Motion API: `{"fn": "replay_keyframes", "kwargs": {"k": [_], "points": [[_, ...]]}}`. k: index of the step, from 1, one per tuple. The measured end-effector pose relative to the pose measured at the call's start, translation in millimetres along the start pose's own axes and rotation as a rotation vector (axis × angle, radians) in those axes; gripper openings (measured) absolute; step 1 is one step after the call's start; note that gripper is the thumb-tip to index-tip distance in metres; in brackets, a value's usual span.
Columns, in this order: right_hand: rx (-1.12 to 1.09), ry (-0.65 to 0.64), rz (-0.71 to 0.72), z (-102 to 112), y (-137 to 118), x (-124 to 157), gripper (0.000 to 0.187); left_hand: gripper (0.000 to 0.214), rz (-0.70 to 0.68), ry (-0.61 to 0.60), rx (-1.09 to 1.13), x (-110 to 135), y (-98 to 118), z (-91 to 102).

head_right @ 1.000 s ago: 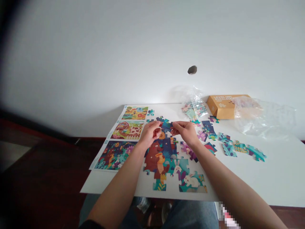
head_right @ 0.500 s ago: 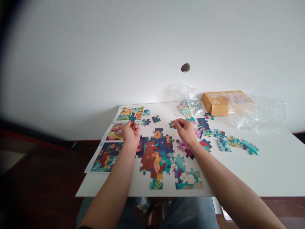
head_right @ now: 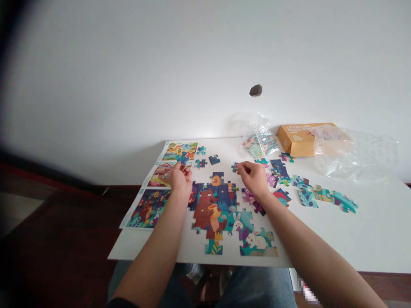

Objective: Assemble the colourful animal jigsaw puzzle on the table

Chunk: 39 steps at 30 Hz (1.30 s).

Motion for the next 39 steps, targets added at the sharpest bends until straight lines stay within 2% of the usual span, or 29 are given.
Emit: {"fn": "replay_keyframes", "kwargs": {"k": [14,39], "points": [[-0.005,-0.035,0.011,-6.1,2.2,1.9,0.040,0.028,-0.078,-0.030,-0.136,11.2,-3.3,-6.0],[-0.022,-0.094,0.033,-12.4,-8.2,4.2,0.038,0.026,-0.136,-0.004,-0.150,8.3,-1.3,-6.3]]}}
Point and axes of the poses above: each hand's wrist, its own x-axis away from the middle knuckle, its own z-axis out of the back of the hand, y = z × x, the point moved 7 cm from there along -x, towards the middle knuckle, and after that the axes turned 13 degrees about z, right-handed, at the moved point
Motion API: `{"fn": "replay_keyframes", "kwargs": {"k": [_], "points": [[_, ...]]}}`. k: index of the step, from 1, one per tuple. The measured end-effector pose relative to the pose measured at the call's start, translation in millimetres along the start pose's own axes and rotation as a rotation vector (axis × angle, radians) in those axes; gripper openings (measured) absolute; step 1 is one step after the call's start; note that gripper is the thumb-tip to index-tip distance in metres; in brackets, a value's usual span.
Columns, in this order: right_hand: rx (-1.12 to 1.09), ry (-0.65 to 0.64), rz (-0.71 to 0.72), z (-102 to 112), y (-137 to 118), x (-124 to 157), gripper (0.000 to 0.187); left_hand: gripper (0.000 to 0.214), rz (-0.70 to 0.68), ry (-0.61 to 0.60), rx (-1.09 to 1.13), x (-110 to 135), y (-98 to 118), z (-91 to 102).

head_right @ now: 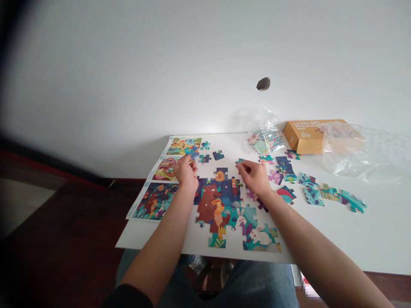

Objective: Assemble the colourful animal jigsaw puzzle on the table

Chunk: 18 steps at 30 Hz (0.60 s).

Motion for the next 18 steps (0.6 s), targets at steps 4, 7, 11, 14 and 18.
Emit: {"fn": "replay_keyframes", "kwargs": {"k": [4,7,11,14,18], "points": [[0.009,0.003,0.001,-0.4,3.5,1.1,0.039,0.025,-0.003,0.005,0.003,0.1,0.1,-0.2],[0.021,0.002,0.013,-0.4,4.5,1.6,0.039,0.026,-0.001,0.001,0.004,-0.1,-0.8,-0.5],[0.035,-0.004,0.021,-0.5,3.7,1.5,0.038,0.026,0.001,-0.007,0.005,0.8,-1.5,-1.3],[0.031,-0.009,0.017,-1.2,3.2,1.3,0.038,0.026,0.005,-0.013,0.006,1.5,-1.3,-1.8],[0.020,-0.012,0.012,-2.2,2.9,1.1,0.038,0.028,0.009,-0.023,0.005,1.8,-1.0,-2.3]]}}
Point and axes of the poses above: each hand's wrist, its own x-axis away from the middle knuckle, its own z-axis out of the back of the hand, y = z × x, the point moved 7 cm from there along -x, towards the middle knuckle, and after that the axes turned 13 degrees about z, right-handed, at the moved point
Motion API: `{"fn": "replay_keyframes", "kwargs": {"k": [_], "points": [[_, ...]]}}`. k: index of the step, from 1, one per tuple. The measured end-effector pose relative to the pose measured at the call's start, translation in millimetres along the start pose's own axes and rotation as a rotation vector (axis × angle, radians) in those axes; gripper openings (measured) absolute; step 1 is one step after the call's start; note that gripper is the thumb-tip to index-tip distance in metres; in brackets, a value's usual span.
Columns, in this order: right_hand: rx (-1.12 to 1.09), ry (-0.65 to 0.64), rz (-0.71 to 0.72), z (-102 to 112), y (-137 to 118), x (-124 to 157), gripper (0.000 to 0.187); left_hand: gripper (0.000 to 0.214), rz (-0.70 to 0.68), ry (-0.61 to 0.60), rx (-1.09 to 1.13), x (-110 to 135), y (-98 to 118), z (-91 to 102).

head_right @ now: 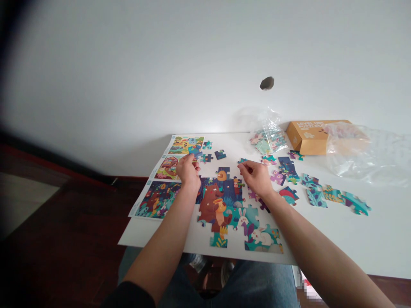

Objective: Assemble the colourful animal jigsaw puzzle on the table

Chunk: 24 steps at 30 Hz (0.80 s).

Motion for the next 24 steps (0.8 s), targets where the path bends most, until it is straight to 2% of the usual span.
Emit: {"fn": "replay_keyframes", "kwargs": {"k": [19,24], "points": [[-0.006,0.003,0.010,0.4,-0.7,-0.1,0.038,0.032,-0.007,-0.025,-0.022,-1.3,-0.7,-1.6],[-0.005,0.000,0.008,-0.9,1.1,0.2,0.039,0.031,-0.028,-0.065,-0.044,2.1,0.6,-6.0]]}}
Point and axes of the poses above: each hand's wrist, its own x-axis away from the middle knuckle, its own z-axis out of the back of the hand, y = z × x, the point moved 7 cm from there along -x, towards the middle knuckle, and after that the axes turned 13 degrees about z, right-handed, at the moved point
